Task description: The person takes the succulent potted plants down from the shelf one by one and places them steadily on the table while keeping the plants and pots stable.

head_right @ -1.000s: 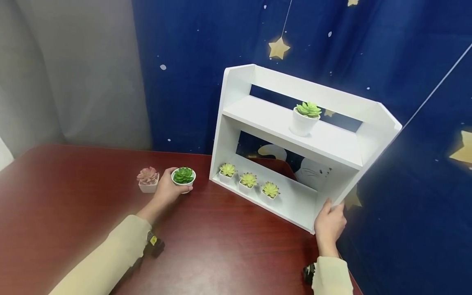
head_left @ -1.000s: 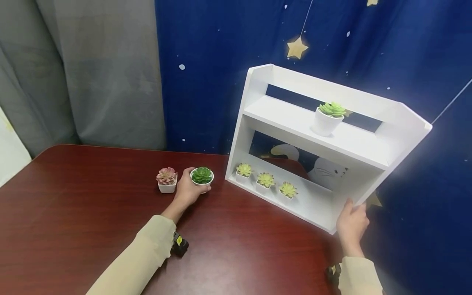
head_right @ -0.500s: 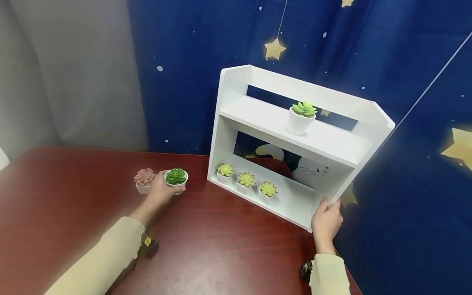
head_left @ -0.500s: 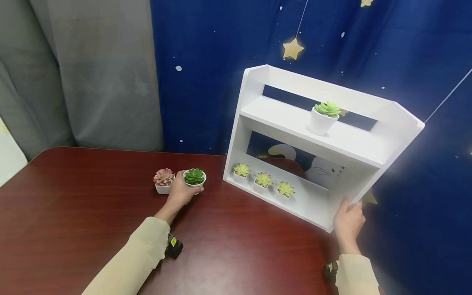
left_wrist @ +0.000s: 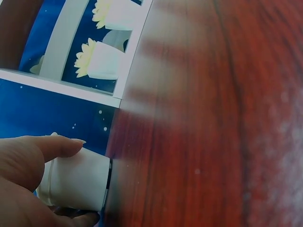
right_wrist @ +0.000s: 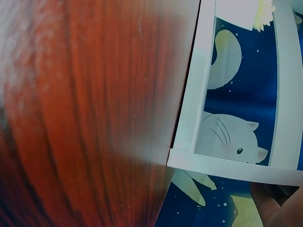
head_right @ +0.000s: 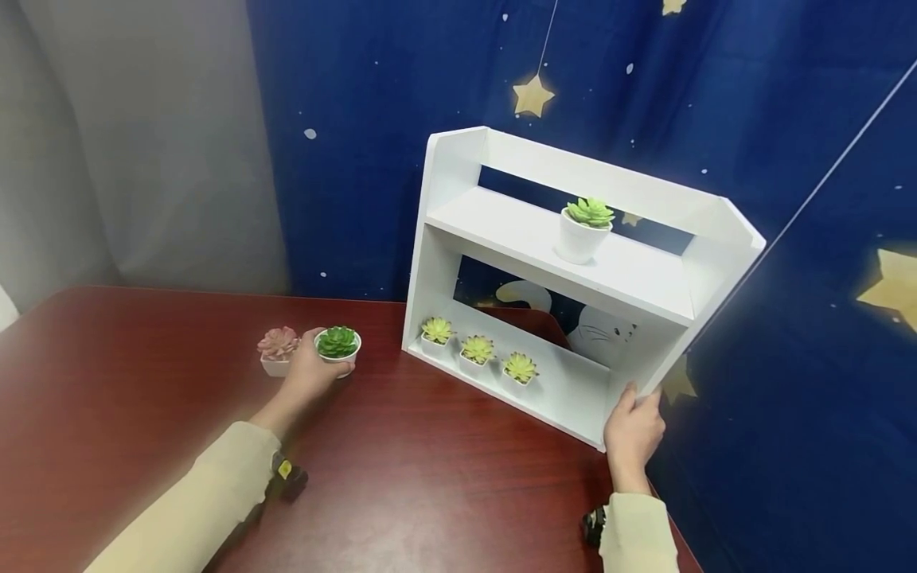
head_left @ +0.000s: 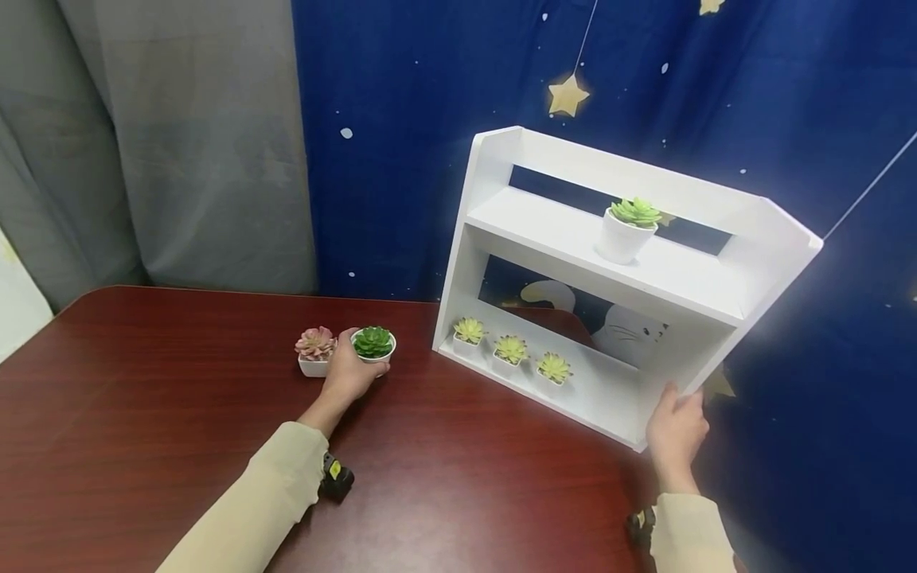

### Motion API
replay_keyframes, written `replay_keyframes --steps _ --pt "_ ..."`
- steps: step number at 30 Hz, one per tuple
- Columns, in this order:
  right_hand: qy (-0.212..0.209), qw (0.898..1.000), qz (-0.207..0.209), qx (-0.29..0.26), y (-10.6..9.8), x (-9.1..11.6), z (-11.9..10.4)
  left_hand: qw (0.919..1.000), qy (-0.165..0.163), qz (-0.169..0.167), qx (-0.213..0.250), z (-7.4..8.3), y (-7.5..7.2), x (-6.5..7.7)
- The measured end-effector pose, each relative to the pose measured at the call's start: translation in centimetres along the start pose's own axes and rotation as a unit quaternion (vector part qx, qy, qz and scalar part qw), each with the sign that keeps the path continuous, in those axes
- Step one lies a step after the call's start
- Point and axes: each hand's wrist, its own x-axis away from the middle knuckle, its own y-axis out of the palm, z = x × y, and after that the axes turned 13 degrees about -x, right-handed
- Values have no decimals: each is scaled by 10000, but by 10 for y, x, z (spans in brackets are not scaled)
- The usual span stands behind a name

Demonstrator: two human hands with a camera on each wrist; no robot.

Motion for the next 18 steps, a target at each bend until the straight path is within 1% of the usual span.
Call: replay_keyframes --steps 4,7,11,15,16,18 --pt "-22 10000 9 53 0 0 1 9998 5 -18 183 1 1 0" --pt "-37 9999 10 100 0 0 1 9995 -25 16 300 5 0 2" --pt "-31 9999 -5 139 0 -1 1 9992 -80 227 317 19 -3 10" --pt "-42 9999 -24 122 -1 -1 0 9990 -156 410 87 36 -6 18" --pt "-45 9999 -24 109 -1 -1 0 9989 -145 454 34 41 -6 19" --pt "-36 9999 -11 97 -1 -1 1 9984 -9 558 -59 50 -6 21"
